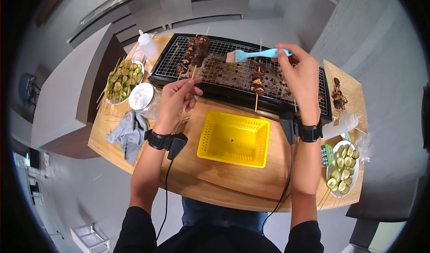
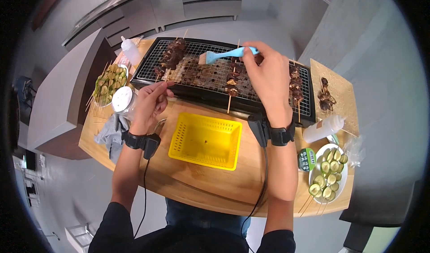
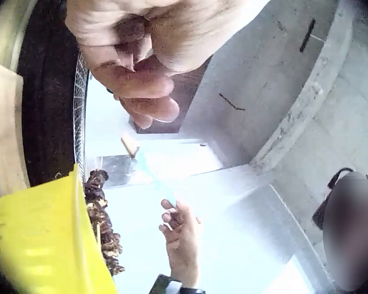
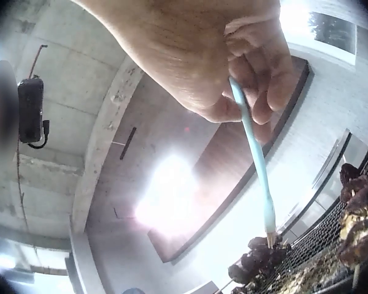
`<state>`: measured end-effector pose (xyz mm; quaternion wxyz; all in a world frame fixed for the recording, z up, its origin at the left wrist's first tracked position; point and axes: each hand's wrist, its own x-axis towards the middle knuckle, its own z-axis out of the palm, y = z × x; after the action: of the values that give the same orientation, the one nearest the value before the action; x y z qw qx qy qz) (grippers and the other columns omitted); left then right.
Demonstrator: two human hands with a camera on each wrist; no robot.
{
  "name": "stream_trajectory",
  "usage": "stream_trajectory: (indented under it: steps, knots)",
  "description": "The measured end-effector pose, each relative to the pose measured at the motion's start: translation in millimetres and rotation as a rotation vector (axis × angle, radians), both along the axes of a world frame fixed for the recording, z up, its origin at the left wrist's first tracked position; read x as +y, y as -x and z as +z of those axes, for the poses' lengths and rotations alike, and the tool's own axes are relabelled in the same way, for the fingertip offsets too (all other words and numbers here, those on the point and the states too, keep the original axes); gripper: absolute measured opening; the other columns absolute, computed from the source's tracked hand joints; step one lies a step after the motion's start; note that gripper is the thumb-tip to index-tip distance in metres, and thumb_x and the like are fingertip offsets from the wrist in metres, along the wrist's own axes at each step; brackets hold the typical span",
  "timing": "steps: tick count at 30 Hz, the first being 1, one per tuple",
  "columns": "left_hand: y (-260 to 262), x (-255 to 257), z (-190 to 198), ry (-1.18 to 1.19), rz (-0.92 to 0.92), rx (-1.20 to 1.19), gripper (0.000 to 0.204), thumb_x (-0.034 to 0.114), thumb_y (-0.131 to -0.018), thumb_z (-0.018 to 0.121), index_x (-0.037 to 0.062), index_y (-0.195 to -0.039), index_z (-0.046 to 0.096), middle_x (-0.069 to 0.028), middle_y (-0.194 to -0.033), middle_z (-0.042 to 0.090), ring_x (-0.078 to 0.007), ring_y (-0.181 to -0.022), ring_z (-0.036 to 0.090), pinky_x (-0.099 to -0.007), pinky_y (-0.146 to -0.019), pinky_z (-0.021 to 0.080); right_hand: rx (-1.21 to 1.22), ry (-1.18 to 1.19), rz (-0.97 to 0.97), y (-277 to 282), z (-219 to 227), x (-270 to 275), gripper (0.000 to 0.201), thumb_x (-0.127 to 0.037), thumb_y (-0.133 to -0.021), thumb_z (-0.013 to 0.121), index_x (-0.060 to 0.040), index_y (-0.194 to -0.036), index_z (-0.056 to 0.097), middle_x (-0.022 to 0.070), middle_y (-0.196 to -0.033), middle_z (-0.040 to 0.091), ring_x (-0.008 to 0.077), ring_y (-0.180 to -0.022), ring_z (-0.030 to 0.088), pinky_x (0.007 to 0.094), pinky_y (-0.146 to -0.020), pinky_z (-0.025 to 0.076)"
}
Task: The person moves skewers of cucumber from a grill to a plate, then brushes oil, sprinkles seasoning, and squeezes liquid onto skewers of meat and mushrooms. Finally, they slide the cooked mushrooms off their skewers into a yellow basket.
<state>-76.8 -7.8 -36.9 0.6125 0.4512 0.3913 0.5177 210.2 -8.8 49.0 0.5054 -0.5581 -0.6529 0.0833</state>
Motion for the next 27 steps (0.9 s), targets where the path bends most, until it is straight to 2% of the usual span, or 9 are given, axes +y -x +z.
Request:
stream_trajectory:
  steps: [1,3,7,12,21,27]
  knots:
    - [-2.3,-0.4,-0.6,0.001,-0.008,0.006,0.026,0.014,-0.099,0.053,-0.0062,-0.111,0.063,-0.0033,-0.076,0.067,-0.0053,-0.045,0.048,-0.0166,-0.038,0.032,0.006,0.001,-0.008,-0.9,0.4,-0.3,0.021,-0.02,-0.089,0.061,-0.0037,-0.1,0.07,0.0126,-0.068,0.067,0.0228,-0.056,0.061,0.0331,-0.057,0.046]
    - [-6.7,-2.0,-1.3,0.023,0.002,0.217,0.026,0.016,-0.099,0.054,-0.0058,-0.11,0.064,-0.0048,-0.077,0.067,-0.0065,-0.047,0.052,-0.0171,-0.039,0.035,-0.045,0.01,-0.026,-2.1,1.2,0.0,0.021,-0.02,-0.09,0.061,-0.0039,-0.1,0.071,0.0123,-0.068,0.068,0.0226,-0.056,0.062,0.0328,-0.057,0.047]
    - [-9.6,-2.6,-6.5,0.026,-0.08,0.294,0.026,0.017,-0.099,0.055,-0.005,-0.108,0.065,-0.006,-0.077,0.067,-0.0071,-0.049,0.055,-0.0178,-0.039,0.037,-0.014,-0.033,-0.008,-4.4,2.0,0.3,0.022,-0.02,-0.09,0.06,-0.0043,-0.101,0.07,0.0125,-0.071,0.069,0.0224,-0.058,0.064,0.0321,-0.058,0.048]
    - [-9.6,1.5,-14.5,0.092,-0.17,0.226,0.027,0.017,-0.099,0.054,-0.0048,-0.11,0.063,-0.0072,-0.079,0.068,-0.0079,-0.052,0.058,-0.0194,-0.042,0.041,0.007,-0.025,-0.038,-7.6,3.2,1.5,0.023,-0.02,-0.091,0.06,-0.004,-0.104,0.069,0.0127,-0.075,0.071,0.0222,-0.062,0.066,0.0326,-0.061,0.049]
    - [-7.6,3.9,-17.6,0.204,-0.289,-0.041,0.028,0.02,-0.1,0.052,-0.0029,-0.112,0.063,-0.0029,-0.08,0.066,-0.0045,-0.054,0.055,-0.0167,-0.045,0.039,-0.057,0.017,-0.053,-2.6,-10.4,10.6,0.024,-0.019,-0.093,0.06,-0.0026,-0.108,0.069,0.0121,-0.075,0.071,0.0201,-0.06,0.066,0.0315,-0.06,0.05]
    - [-7.8,5.5,-22.9,0.169,-0.279,0.002,0.026,0.015,-0.101,0.05,-0.0042,-0.114,0.062,-0.0015,-0.079,0.066,-0.003,-0.051,0.051,-0.015,-0.044,0.037,-0.057,0.017,-0.062,-0.3,-10.7,10.9,0.027,-0.018,-0.092,0.061,0.0,-0.111,0.068,0.011,-0.074,0.071,0.0175,-0.058,0.065,0.0296,-0.06,0.051]
